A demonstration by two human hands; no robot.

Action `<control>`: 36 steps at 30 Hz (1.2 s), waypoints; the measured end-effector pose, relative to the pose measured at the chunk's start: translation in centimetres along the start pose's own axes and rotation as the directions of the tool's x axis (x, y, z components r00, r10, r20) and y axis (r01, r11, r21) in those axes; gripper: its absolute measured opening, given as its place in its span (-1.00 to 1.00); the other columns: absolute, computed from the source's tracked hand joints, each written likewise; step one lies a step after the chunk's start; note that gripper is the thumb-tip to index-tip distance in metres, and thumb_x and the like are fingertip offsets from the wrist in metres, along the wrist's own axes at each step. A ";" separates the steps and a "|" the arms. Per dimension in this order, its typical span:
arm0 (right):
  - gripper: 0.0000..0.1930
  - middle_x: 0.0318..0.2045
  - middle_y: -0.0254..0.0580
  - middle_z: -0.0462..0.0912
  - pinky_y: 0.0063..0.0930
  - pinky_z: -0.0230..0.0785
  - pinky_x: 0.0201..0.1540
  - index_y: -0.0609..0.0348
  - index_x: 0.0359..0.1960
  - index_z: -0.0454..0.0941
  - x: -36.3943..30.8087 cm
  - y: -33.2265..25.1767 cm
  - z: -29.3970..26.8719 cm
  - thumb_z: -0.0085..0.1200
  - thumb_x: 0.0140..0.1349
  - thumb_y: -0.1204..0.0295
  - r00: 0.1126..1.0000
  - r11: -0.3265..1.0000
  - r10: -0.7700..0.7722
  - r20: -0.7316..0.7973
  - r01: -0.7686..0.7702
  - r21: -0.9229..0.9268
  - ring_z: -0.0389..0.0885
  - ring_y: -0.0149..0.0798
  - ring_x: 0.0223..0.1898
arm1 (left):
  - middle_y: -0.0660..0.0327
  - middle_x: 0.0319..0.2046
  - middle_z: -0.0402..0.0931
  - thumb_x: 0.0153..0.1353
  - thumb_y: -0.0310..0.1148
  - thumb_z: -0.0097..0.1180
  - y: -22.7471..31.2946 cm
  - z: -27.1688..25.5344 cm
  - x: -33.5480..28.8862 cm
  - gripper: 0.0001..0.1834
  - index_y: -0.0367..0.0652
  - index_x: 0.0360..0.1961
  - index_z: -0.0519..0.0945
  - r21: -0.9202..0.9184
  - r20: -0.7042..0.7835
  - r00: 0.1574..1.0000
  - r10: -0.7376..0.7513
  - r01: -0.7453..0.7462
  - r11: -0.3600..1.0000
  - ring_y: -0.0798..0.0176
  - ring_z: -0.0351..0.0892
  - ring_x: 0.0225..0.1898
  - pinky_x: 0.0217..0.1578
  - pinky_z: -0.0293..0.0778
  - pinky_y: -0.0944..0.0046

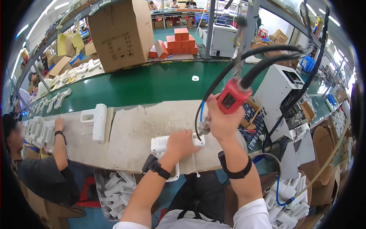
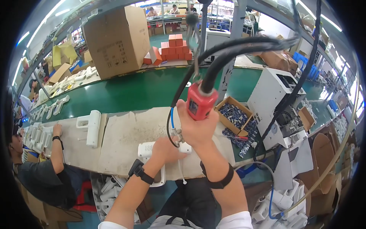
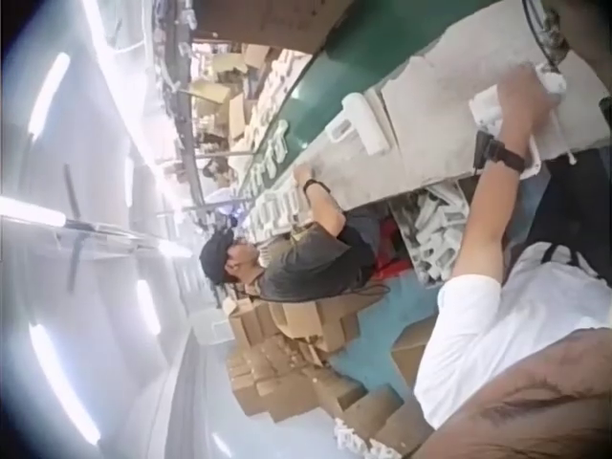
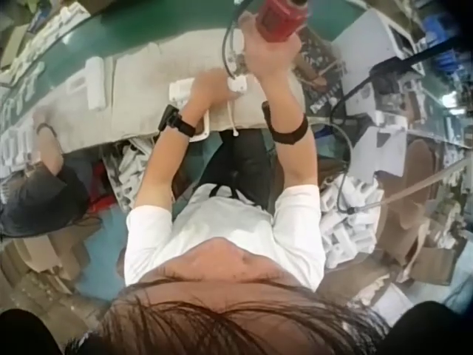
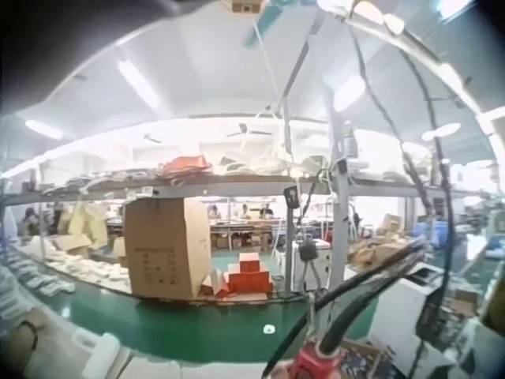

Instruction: Assembling electronic components using a power screwdriver on a manufacturing line.

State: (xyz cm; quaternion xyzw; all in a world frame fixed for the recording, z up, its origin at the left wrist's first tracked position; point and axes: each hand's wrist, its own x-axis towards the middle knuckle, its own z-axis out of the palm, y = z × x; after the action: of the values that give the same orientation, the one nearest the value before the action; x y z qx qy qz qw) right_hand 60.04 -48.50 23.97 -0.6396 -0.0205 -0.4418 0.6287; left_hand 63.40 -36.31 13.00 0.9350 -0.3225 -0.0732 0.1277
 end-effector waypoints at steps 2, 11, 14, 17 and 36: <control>-0.86 -0.69 -0.37 0.48 -0.64 0.22 -0.66 0.25 -0.42 0.49 -0.4 -2.6 -0.2 0.21 0.15 0.49 1.000 1.000 0.002 -0.009 -0.002 0.026 0.42 -0.52 -0.72 | 0.10 -0.30 0.59 -0.14 0.21 0.25 -0.7 0.6 -0.2 -0.34 -0.19 -0.25 0.56 -0.052 -0.046 0.999 0.002 -0.004 0.999 0.08 0.60 -0.19 -0.13 0.43 0.11; -0.85 -0.70 -0.39 0.47 -0.63 0.22 -0.67 0.22 -0.44 0.48 -2.1 0.5 -0.3 0.20 0.16 0.46 0.998 0.999 0.054 0.043 -0.053 -0.009 0.40 -0.54 -0.72 | 0.18 -0.52 0.55 -0.28 0.22 0.32 -1.7 2.4 0.5 -0.37 0.12 -0.19 0.61 0.087 -0.202 0.971 0.129 -0.114 0.990 0.03 0.59 -0.44 -0.37 0.49 0.04; -0.85 -0.70 -0.40 0.47 -0.62 0.22 -0.66 0.21 -0.47 0.48 -2.4 1.2 -0.2 0.19 0.17 0.46 0.995 0.995 0.083 0.045 -0.081 -0.053 0.39 -0.56 -0.72 | 0.16 -0.36 0.58 -0.38 0.24 0.38 -1.9 1.2 -0.2 -0.19 0.03 -0.07 0.56 0.033 -0.186 0.974 0.132 -0.128 0.991 0.04 0.59 -0.25 -0.15 0.45 0.02; -0.85 -0.70 -0.41 0.48 -0.63 0.21 -0.66 0.21 -0.48 0.49 -2.3 1.9 -0.9 0.18 0.18 0.46 0.991 0.994 0.084 0.106 -0.075 -0.085 0.38 -0.56 -0.73 | 0.09 -0.19 0.57 -0.49 0.25 0.44 -5.5 -0.5 -2.0 -0.01 -0.08 0.02 0.50 0.088 -0.277 0.942 0.188 -0.170 0.982 0.02 0.54 -0.08 0.02 0.35 -0.01; -0.82 -0.74 -0.41 0.45 -0.65 0.18 -0.68 0.24 -0.48 0.50 1.2 0.4 3.9 0.20 0.19 0.43 0.995 0.996 0.033 0.093 -0.040 0.074 0.37 -0.56 -0.75 | -0.01 -0.20 0.55 -0.46 0.27 0.42 -3.1 -1.8 -0.9 -0.08 -0.29 -0.18 0.53 -0.089 0.144 0.989 -0.026 0.039 0.995 -0.06 0.56 -0.11 -0.06 0.47 0.07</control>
State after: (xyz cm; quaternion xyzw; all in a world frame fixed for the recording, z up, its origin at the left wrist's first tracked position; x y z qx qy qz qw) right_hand 63.13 -46.05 25.08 -0.6352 -0.0545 -0.3993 0.6588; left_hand 64.90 -33.08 13.85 0.9257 -0.3118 -0.1568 0.1460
